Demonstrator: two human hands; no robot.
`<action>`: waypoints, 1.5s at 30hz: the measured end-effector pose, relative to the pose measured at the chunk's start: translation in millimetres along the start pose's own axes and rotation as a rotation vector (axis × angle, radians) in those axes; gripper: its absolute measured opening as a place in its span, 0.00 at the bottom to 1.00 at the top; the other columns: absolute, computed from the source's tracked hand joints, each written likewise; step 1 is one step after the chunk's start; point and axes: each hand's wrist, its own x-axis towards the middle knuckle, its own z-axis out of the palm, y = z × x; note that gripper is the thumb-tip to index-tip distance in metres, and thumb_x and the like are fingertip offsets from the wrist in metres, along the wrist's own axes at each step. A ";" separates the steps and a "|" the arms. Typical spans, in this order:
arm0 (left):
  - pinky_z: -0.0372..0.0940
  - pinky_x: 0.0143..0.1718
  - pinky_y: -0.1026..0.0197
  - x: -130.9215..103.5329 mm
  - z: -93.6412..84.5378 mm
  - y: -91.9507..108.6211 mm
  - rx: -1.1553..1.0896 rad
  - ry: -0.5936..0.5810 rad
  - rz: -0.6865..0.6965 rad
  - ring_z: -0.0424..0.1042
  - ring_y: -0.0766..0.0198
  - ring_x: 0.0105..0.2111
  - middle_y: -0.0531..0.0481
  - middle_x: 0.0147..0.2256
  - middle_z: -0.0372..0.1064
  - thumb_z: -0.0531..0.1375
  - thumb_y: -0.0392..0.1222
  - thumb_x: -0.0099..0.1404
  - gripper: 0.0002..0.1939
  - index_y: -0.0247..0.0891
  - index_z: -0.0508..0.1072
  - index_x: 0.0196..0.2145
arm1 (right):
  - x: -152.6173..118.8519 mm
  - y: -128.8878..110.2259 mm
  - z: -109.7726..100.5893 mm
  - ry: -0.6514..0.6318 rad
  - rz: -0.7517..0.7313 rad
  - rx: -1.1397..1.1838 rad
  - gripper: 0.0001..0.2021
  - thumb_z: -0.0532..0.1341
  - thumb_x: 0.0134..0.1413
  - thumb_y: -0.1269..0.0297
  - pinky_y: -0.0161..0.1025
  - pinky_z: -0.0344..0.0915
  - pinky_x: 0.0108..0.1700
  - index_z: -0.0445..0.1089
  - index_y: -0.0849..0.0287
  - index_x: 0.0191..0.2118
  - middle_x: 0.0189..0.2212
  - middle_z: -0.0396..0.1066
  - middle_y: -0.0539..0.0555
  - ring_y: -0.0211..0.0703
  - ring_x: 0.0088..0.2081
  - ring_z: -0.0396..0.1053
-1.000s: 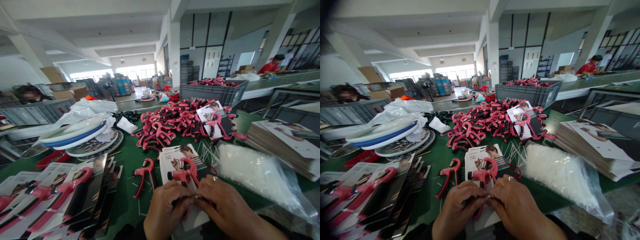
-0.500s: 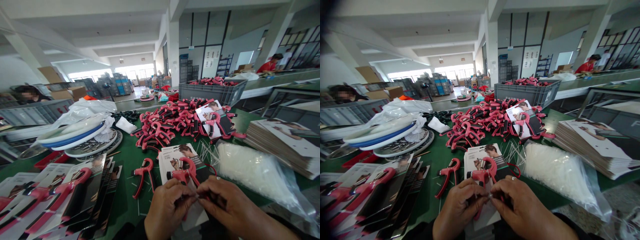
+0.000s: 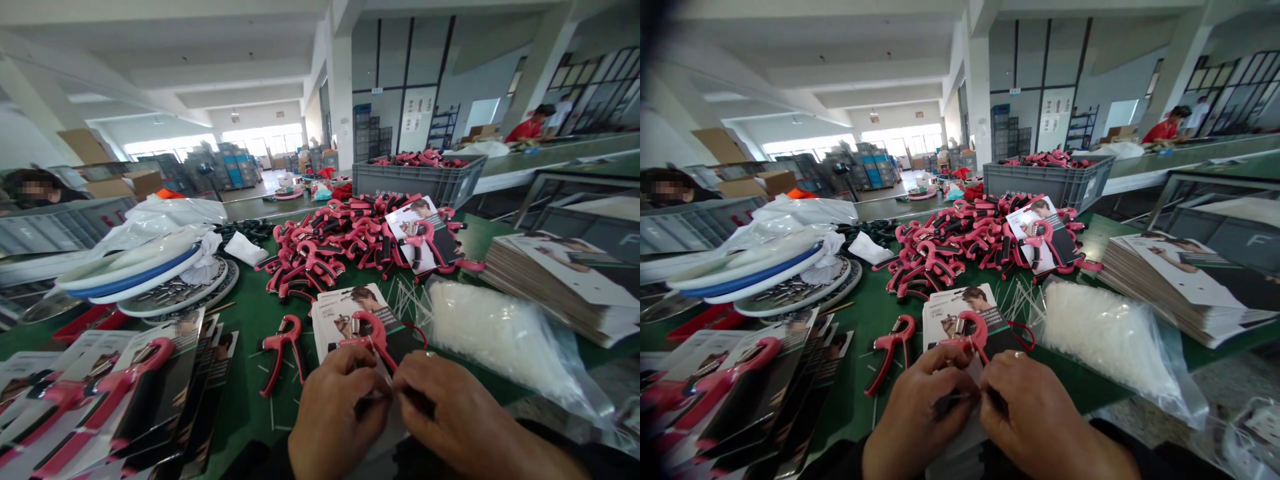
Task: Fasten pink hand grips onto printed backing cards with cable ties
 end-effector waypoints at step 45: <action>0.63 0.46 0.49 -4.0 -17.1 -2.9 0.072 -0.121 -0.039 0.64 0.51 0.48 0.47 0.52 0.58 0.61 0.44 0.55 0.12 0.51 0.75 0.39 | 5.0 17.1 -23.2 -0.212 -0.742 -0.556 0.07 0.56 0.49 0.76 0.41 0.43 0.21 0.63 0.58 0.33 0.26 0.66 0.50 0.42 0.24 0.60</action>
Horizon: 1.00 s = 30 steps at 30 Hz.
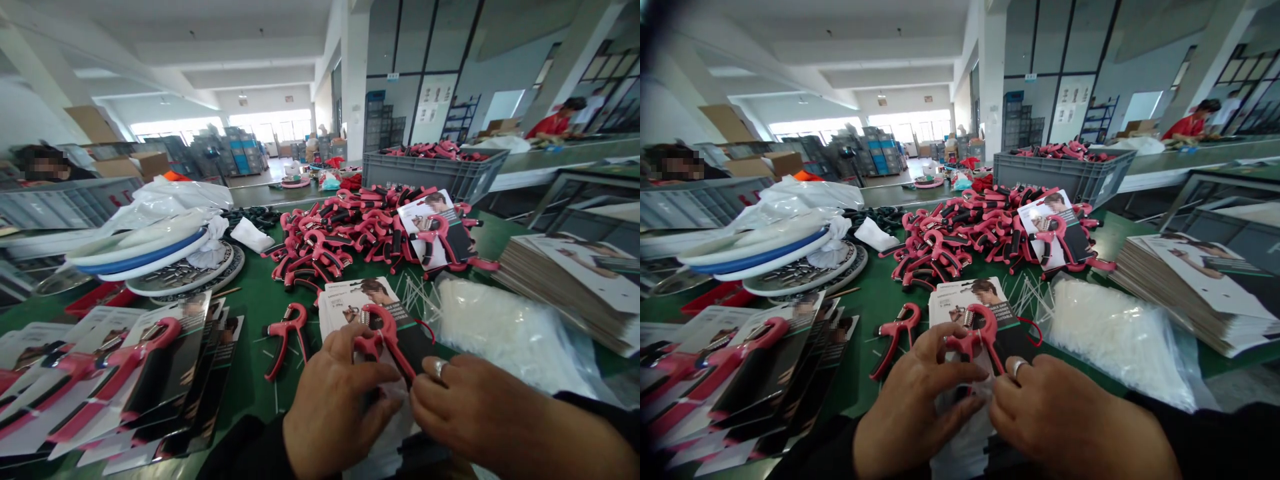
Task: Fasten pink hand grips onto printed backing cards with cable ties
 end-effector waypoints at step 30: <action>0.61 0.49 0.60 17.5 -12.1 -8.0 -0.080 -0.278 0.087 0.67 0.60 0.47 0.50 0.50 0.64 0.61 0.36 0.53 0.07 0.45 0.77 0.31 | 9.2 -2.7 -10.2 -0.107 0.402 1.043 0.11 0.49 0.59 0.72 0.32 0.64 0.35 0.68 0.58 0.35 0.31 0.72 0.52 0.37 0.32 0.69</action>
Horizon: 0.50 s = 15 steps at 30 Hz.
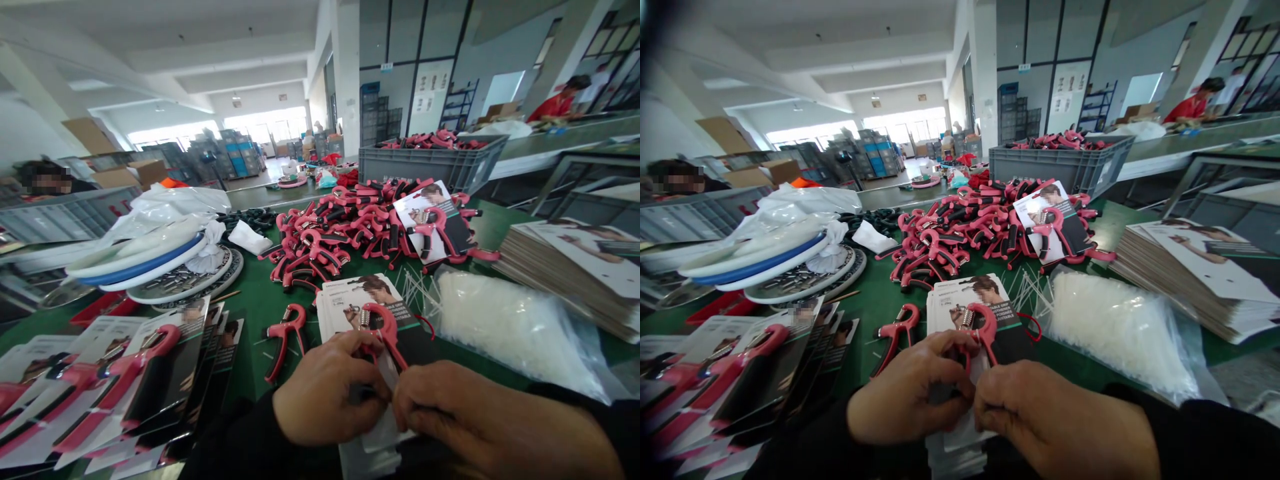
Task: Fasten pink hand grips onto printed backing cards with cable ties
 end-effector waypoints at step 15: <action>0.60 0.50 0.59 -0.6 4.6 6.3 0.003 0.073 -0.106 0.65 0.59 0.50 0.51 0.49 0.64 0.60 0.38 0.54 0.07 0.46 0.77 0.31 | -1.6 -10.1 20.0 0.049 0.094 -0.492 0.14 0.51 0.45 0.81 0.35 0.64 0.28 0.69 0.59 0.31 0.29 0.74 0.53 0.43 0.28 0.72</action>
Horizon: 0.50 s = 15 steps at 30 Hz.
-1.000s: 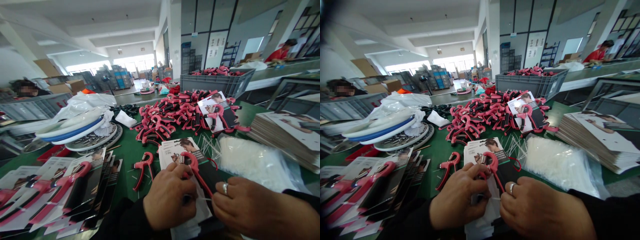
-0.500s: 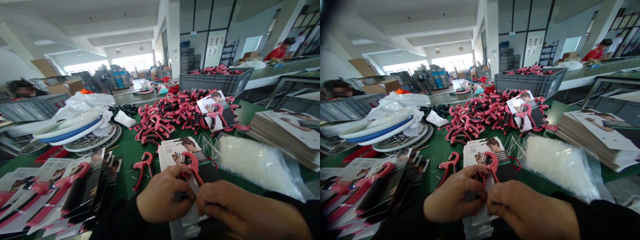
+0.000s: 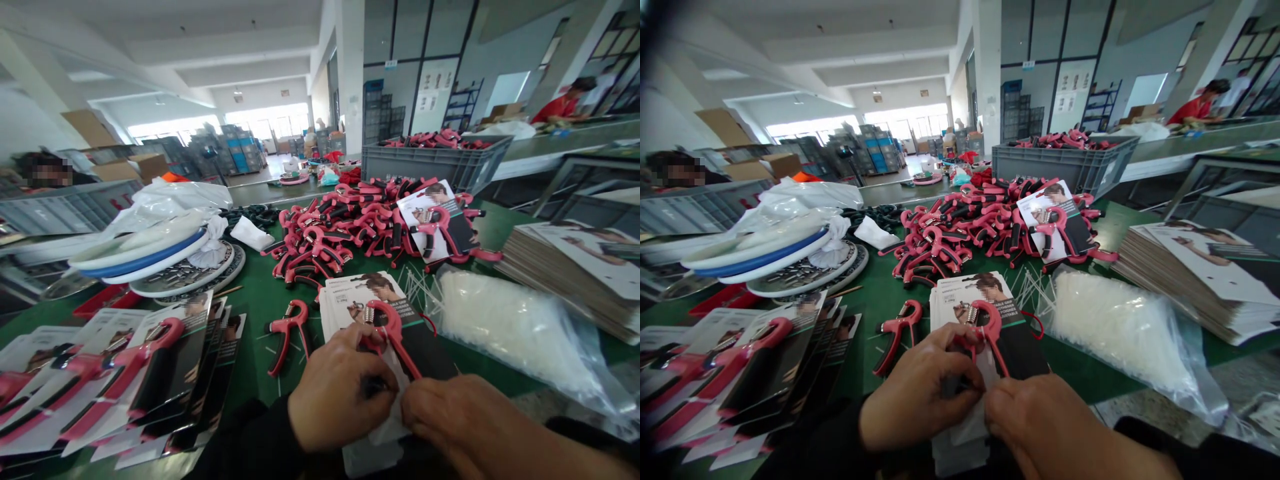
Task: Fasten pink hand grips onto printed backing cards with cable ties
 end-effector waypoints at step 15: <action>0.65 0.43 0.59 4.8 7.3 14.5 0.126 0.051 -0.051 0.68 0.61 0.40 0.51 0.41 0.67 0.57 0.33 0.46 0.07 0.42 0.72 0.25 | -9.8 4.6 8.6 0.195 -0.105 -0.049 0.17 0.51 0.31 0.82 0.32 0.60 0.24 0.67 0.59 0.31 0.27 0.73 0.53 0.41 0.24 0.70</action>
